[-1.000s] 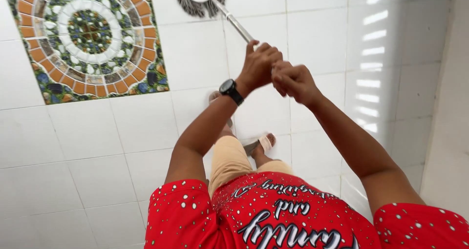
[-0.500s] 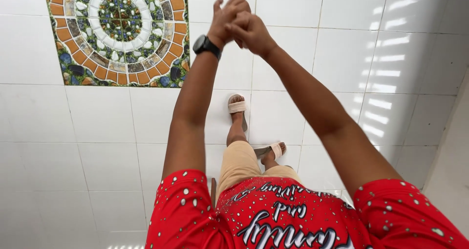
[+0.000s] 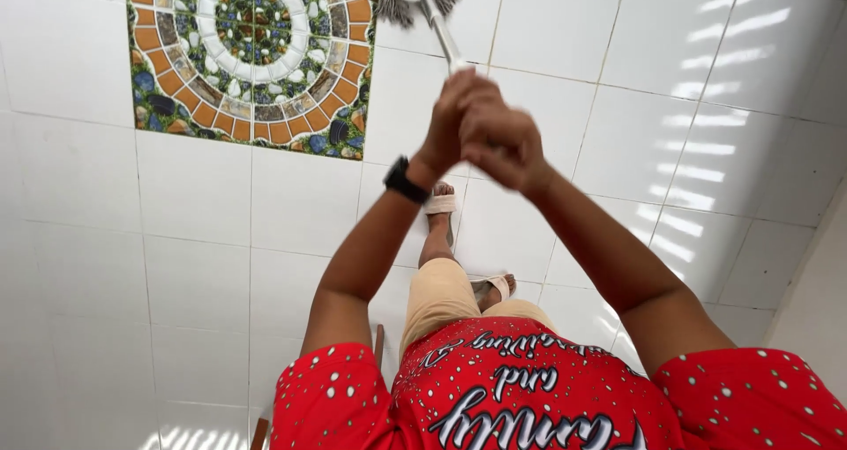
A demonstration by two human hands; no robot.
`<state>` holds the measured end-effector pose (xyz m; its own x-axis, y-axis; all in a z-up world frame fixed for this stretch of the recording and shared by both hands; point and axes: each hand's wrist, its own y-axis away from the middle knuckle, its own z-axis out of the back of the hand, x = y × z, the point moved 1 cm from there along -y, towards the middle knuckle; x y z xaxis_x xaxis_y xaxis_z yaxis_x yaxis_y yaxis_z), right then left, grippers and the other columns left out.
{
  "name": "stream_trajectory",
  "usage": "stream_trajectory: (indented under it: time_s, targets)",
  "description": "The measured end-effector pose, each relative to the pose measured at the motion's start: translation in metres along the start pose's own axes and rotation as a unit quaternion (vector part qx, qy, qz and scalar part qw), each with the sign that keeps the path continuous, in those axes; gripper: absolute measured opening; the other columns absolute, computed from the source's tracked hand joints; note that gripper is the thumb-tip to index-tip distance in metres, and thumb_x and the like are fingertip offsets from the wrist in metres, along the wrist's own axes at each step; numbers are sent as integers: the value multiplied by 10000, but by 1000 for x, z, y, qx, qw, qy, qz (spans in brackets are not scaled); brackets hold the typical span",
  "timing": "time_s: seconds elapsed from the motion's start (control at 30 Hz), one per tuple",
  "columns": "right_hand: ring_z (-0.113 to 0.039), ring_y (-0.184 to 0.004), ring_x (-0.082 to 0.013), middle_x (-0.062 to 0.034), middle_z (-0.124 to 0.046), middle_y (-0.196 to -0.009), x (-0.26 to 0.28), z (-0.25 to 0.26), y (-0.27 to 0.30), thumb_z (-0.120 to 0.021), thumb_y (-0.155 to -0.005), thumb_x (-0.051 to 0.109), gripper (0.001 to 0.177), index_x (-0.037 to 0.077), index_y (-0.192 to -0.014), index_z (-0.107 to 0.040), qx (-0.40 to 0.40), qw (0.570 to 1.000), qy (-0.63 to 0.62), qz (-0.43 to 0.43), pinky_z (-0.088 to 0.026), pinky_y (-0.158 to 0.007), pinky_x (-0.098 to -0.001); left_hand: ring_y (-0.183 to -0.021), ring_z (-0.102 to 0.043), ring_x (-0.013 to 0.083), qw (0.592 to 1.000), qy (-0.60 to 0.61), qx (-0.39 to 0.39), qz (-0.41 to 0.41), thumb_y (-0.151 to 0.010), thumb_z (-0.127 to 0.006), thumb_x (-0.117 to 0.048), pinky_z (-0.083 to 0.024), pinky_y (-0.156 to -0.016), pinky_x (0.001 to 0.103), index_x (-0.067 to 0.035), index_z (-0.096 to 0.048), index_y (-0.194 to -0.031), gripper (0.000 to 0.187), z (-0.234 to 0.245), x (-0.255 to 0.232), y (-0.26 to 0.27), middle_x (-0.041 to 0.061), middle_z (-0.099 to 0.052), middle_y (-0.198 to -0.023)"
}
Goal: The person mops a tiled floor using a spin mop. They move the mop back and forth across the white tiles and a central decorative mosaic tile, covering the area systematically.
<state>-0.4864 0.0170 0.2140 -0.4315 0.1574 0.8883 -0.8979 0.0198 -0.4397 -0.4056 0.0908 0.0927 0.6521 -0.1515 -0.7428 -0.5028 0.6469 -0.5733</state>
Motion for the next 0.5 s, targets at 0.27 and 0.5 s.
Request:
stream_trajectory:
  time_s: [0.27, 0.5]
  targets:
    - [-497, -629, -128, -29, -533, -627, -128, 5, -33, -537, -856, 38, 223, 68, -637, -509, -151, 983, 37, -97, -356, -614, -288, -790, -579, 251, 992, -117, 23, -41, -831, -541, -164, -481, -752, 403, -104, -560, -850, 66, 0, 92, 10, 68, -590, -838]
    - [-472, -571, -122, -38, -512, -600, -58, -44, 78, -469, -911, -6, 160, 62, -856, -603, -71, 989, 5, -130, -389, -565, -255, -932, -616, 225, 960, -230, 155, -35, -808, -632, -289, -398, -837, 418, -193, -584, -925, 158, -17, 50, 79, 4, -644, -950]
